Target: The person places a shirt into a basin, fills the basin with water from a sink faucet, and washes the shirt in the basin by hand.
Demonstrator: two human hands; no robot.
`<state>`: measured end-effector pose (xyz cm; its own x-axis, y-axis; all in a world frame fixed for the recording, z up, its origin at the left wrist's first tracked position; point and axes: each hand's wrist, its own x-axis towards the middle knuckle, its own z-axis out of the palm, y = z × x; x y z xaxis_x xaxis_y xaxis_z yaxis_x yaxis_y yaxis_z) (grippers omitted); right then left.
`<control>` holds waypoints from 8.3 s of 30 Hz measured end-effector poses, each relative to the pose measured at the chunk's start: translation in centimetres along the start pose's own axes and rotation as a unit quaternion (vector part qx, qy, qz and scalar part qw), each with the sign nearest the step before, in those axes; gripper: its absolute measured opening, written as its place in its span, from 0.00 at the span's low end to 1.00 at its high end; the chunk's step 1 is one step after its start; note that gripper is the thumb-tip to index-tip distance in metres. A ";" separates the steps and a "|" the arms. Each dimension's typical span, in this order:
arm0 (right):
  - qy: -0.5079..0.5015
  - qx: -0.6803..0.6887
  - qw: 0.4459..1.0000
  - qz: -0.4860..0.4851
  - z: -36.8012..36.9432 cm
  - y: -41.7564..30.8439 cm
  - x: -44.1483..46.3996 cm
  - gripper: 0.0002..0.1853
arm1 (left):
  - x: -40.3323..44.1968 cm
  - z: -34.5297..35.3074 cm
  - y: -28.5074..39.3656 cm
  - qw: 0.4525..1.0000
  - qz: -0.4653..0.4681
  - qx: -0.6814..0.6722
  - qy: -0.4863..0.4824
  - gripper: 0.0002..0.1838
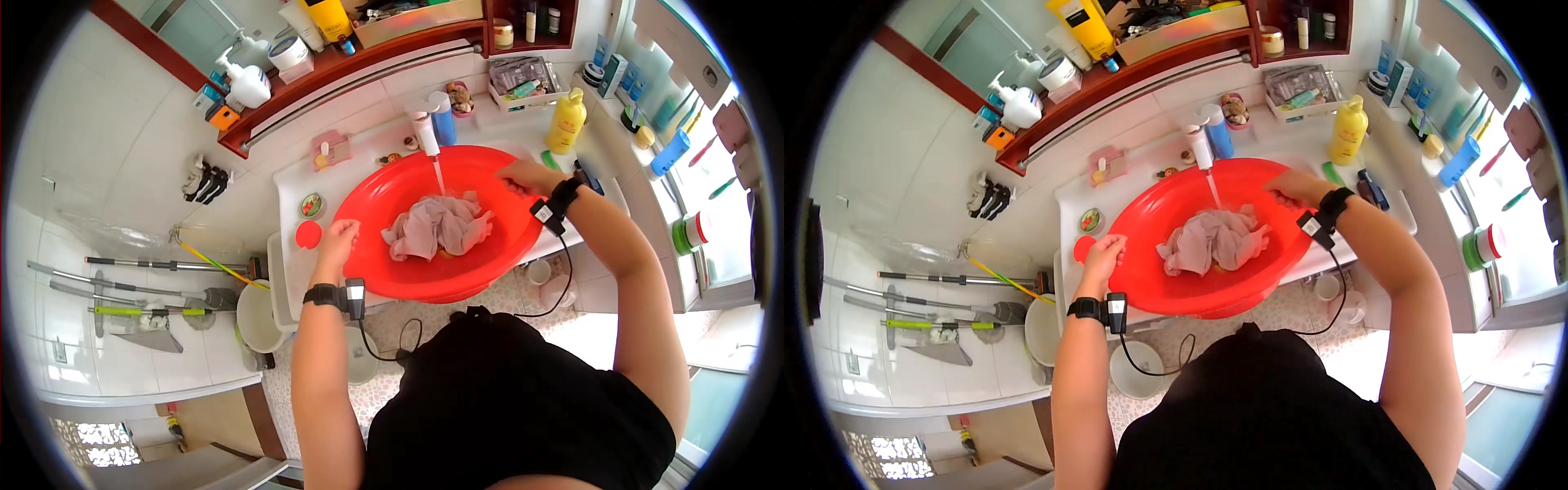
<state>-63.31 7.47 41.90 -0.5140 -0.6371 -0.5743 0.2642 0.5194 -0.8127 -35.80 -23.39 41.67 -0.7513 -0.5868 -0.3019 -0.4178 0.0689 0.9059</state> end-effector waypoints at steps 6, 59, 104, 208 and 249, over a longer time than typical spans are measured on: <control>0.000 0.002 1.000 -0.020 0.5 0.8 0.6 0.17 | -0.8 0.6 0.3 0.998 0.040 0.047 -0.003 0.09; -0.041 0.178 0.974 -0.134 0.0 2.4 1.1 0.13 | -0.7 -0.5 -0.5 0.996 0.064 -0.005 -0.069 0.15; -0.373 -0.151 0.905 0.136 13.6 1.2 15.2 0.21 | -2.3 0.2 -0.5 0.993 0.082 -0.079 0.007 0.12; -0.266 -0.768 0.410 -0.414 11.1 0.0 11.8 0.28 | -2.1 0.2 -1.2 0.991 0.129 -0.026 0.033 0.11; -0.129 -0.492 0.838 -0.198 8.0 -15.1 -0.4 0.19 | -1.9 0.4 -1.8 0.986 0.162 -0.020 0.032 0.12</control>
<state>-60.53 -4.64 53.61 -0.1762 -0.9066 -0.3835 -0.7508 0.3757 -0.5433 -33.81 -22.03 40.48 -0.8078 -0.5889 0.0245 -0.1388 0.2304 0.9631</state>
